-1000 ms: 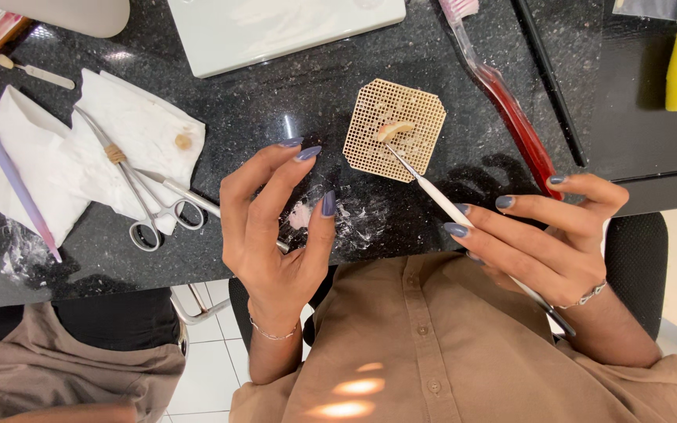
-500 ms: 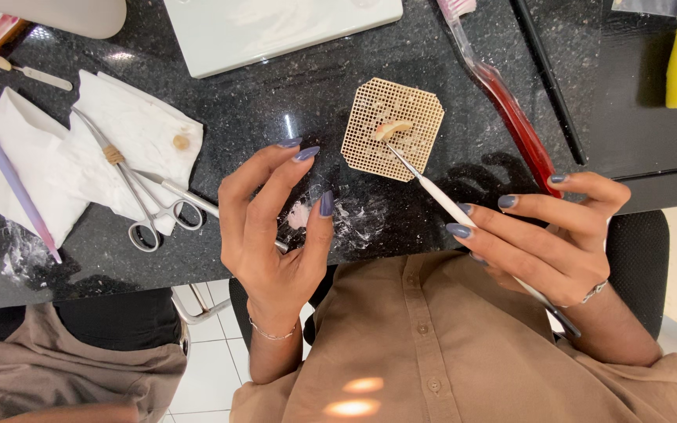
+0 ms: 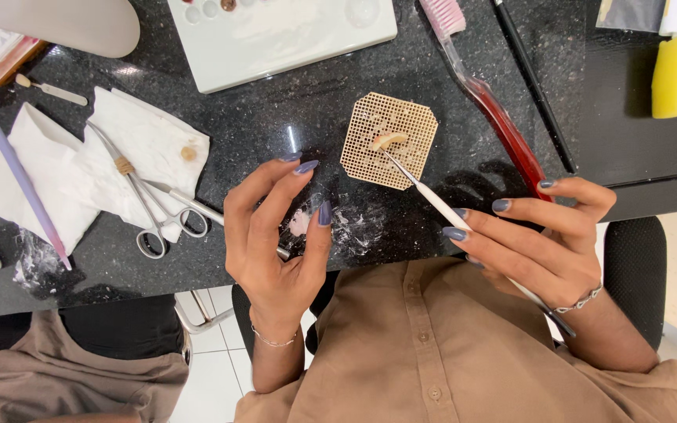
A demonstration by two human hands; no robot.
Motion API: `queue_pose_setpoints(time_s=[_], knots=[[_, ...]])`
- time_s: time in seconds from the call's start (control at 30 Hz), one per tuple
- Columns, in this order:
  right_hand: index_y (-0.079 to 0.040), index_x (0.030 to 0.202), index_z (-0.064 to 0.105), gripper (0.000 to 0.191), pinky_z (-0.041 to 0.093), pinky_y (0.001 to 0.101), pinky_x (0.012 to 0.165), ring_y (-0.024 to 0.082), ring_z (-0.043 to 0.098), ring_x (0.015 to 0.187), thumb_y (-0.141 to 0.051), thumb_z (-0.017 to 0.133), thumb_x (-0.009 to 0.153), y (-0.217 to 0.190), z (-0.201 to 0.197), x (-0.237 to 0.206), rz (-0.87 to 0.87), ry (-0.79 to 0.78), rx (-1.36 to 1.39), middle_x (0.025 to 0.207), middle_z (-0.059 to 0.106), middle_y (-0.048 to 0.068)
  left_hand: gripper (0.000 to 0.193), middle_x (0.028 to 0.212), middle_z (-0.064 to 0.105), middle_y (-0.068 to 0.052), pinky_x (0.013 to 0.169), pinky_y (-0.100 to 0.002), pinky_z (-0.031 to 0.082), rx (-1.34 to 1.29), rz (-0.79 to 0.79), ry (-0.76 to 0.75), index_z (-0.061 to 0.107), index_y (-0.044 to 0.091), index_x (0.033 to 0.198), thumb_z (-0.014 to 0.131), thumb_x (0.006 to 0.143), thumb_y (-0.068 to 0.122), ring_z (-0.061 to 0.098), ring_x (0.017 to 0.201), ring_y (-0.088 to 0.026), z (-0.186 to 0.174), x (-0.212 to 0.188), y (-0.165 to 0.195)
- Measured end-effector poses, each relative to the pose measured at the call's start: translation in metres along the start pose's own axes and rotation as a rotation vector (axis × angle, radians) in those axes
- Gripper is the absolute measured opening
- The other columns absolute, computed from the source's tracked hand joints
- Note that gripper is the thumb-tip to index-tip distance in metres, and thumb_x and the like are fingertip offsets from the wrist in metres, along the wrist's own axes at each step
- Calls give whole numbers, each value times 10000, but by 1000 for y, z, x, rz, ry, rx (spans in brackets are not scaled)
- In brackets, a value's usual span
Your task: The person holds a partial denture framework with forceps in one hand and uses a fine brush to apply and shape ceramic material on the denture teeth, dipping the brush toward a shade guide palette. They place the denture on a mesh firing tray, handle a yellow stone model, and later wipe the denture with a tissue.
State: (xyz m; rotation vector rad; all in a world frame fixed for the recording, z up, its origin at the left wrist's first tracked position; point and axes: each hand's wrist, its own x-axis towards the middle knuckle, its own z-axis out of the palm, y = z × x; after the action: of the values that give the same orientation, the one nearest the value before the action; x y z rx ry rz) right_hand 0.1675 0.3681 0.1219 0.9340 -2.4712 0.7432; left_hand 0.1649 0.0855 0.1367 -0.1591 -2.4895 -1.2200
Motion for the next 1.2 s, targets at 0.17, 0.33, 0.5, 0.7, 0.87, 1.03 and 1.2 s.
queue_pose_setpoints(time_s=[0.17,0.33,0.5,0.7,0.87,1.03,1.2], knots=[[-229,993,804,94,403,418,970,165,599,1012,-180,829,917,0,0,-1,16,-2,3,1081,760,-79,367,1287,636,-129,1015,-353,562,12,-5,0,642,49,1319,765,973,54,655,1181,-265,0,-1,1],[-222,998,799,64,398,406,960,164,597,1019,-204,839,952,0,1,-1,-3,11,-4,1078,761,-82,361,1339,634,-129,1001,-343,563,18,-10,-1,646,51,1314,759,971,56,654,1179,-259,1,-2,1],[-225,1000,792,67,406,417,963,169,603,1025,-216,809,936,2,1,-2,11,1,12,1076,763,-74,363,1311,635,-128,1011,-343,562,18,-10,-4,646,49,1319,759,974,50,651,1185,-256,1,-3,1],[-222,1007,787,76,408,415,956,171,602,1022,-211,819,939,4,-1,-1,-10,16,13,1081,761,-70,369,1326,633,-133,1009,-341,567,10,-18,-10,646,49,1318,757,966,36,655,1186,-259,2,-3,2],[-227,1002,794,82,404,411,946,171,596,1018,-196,823,932,3,-1,-3,28,-10,-2,1076,763,-71,370,1288,635,-131,1006,-341,571,9,-14,-19,648,48,1316,758,963,29,656,1182,-259,3,-3,0],[-226,987,789,76,411,415,950,166,605,1023,-202,830,928,4,1,-5,9,-8,15,1074,764,-65,366,1308,635,-131,1003,-337,569,19,-17,-22,652,50,1311,756,961,31,655,1180,-255,4,-5,-2],[-232,992,798,77,410,409,946,164,601,1015,-199,819,927,6,2,-5,18,-18,1,1060,767,-73,365,1344,634,-130,997,-335,572,22,-10,-17,653,49,1311,759,961,34,658,1180,-251,4,-4,-3]])
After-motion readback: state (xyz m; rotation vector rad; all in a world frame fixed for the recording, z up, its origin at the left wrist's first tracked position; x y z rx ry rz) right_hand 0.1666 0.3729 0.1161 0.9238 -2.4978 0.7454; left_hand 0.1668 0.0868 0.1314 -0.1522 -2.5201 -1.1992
